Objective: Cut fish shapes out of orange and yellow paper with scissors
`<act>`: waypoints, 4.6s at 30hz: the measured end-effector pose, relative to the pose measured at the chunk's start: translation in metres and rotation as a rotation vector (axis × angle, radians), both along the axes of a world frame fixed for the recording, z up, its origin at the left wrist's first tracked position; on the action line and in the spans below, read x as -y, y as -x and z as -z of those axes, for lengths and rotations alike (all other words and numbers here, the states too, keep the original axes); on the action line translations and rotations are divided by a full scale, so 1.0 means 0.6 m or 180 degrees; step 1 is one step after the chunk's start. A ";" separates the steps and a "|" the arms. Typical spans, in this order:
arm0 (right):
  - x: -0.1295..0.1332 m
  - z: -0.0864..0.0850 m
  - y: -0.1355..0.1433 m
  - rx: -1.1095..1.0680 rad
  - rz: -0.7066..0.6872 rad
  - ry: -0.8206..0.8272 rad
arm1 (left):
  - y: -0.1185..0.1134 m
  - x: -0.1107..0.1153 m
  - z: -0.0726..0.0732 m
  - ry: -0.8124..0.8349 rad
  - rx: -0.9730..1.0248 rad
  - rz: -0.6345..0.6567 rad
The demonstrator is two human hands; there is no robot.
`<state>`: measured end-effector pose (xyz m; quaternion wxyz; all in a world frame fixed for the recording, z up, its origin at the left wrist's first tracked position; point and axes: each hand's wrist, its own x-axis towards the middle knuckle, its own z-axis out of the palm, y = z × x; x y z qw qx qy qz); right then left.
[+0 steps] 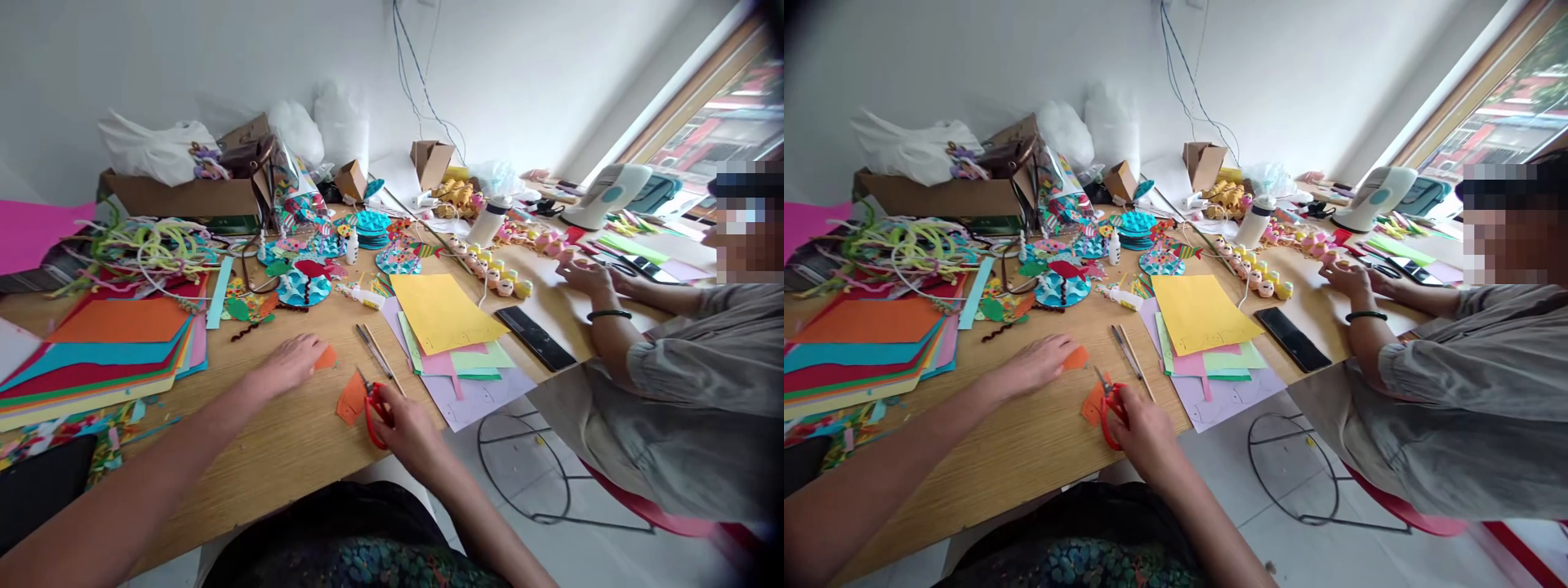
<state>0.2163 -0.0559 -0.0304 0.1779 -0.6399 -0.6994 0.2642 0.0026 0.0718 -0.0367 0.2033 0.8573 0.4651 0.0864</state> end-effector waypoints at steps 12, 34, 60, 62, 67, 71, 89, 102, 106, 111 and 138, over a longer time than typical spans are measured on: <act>-0.027 0.013 0.045 0.1117 -0.0404 -0.0368 | 0.010 0.014 0.009 -0.0449 -0.0644 0.0331; -0.163 0.020 0.051 -0.1974 0.0479 0.0212 | 0.002 0.004 0.018 -0.0160 0.0028 -0.0148; -0.165 -0.049 0.118 -0.3349 0.0268 0.0365 | 0.011 0.083 -0.047 0.2414 0.4679 -0.1679; -0.165 -0.054 0.115 -0.2973 0.0206 0.0193 | 0.013 0.083 -0.056 0.1998 0.4333 -0.1641; -0.159 -0.080 0.113 -0.2939 -0.0114 0.0253 | 0.011 0.077 -0.071 0.1072 0.3818 -0.1703; -0.147 -0.102 0.112 -0.3552 -0.0121 0.0567 | 0.009 0.078 -0.077 0.1159 0.4101 -0.1774; -0.127 -0.095 0.118 -0.3971 0.0024 0.0661 | 0.011 0.111 -0.087 0.0890 0.3729 -0.1626; -0.115 -0.103 0.122 -0.3904 -0.0051 0.0656 | 0.004 0.126 -0.101 0.0983 0.3664 -0.1804; -0.110 -0.112 0.118 -0.3856 -0.0074 0.0622 | 0.005 0.128 -0.101 0.0955 0.3485 -0.1720; -0.106 -0.111 0.121 -0.3812 -0.0092 0.0568 | 0.003 0.130 -0.104 0.0917 0.3578 -0.1747; -0.102 -0.115 0.112 -0.4164 -0.0068 0.0472 | -0.003 0.139 -0.104 0.1120 0.3506 -0.1235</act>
